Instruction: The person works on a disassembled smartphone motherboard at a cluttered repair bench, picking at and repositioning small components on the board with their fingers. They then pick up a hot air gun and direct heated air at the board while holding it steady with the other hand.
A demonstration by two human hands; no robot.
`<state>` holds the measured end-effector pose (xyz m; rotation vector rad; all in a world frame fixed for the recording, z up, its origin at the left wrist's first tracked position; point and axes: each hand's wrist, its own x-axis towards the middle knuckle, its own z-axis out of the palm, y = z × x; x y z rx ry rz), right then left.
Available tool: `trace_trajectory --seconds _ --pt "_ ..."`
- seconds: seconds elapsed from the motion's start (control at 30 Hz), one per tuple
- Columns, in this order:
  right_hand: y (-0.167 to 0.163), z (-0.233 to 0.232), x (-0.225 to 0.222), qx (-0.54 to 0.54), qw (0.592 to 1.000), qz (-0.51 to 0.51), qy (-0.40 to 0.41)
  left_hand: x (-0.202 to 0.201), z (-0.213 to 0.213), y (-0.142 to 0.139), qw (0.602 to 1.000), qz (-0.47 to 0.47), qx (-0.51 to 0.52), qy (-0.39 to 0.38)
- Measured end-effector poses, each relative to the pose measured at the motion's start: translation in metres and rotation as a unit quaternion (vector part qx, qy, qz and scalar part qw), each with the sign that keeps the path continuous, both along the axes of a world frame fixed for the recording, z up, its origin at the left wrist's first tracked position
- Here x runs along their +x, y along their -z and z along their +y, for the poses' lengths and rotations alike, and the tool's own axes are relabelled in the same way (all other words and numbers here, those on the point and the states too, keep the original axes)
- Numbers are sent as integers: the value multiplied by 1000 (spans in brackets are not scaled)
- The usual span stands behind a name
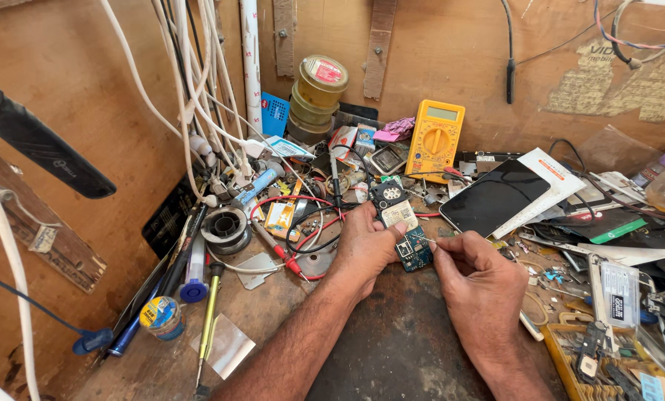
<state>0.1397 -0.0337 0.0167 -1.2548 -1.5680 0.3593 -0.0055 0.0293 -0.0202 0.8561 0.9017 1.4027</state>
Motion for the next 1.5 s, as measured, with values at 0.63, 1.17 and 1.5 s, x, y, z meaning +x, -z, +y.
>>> trace_trajectory --seconds 0.63,1.17,1.5 --pt "-5 -7 -4 1 997 -70 23 2 1 0 1000 -11 -2 3" --pt "3 9 12 -44 998 34 -19 0 -3 -5 1000 -6 2 4" --pt "0 -1 3 -12 999 -31 17 0 -3 -6 1000 11 -3 -2"
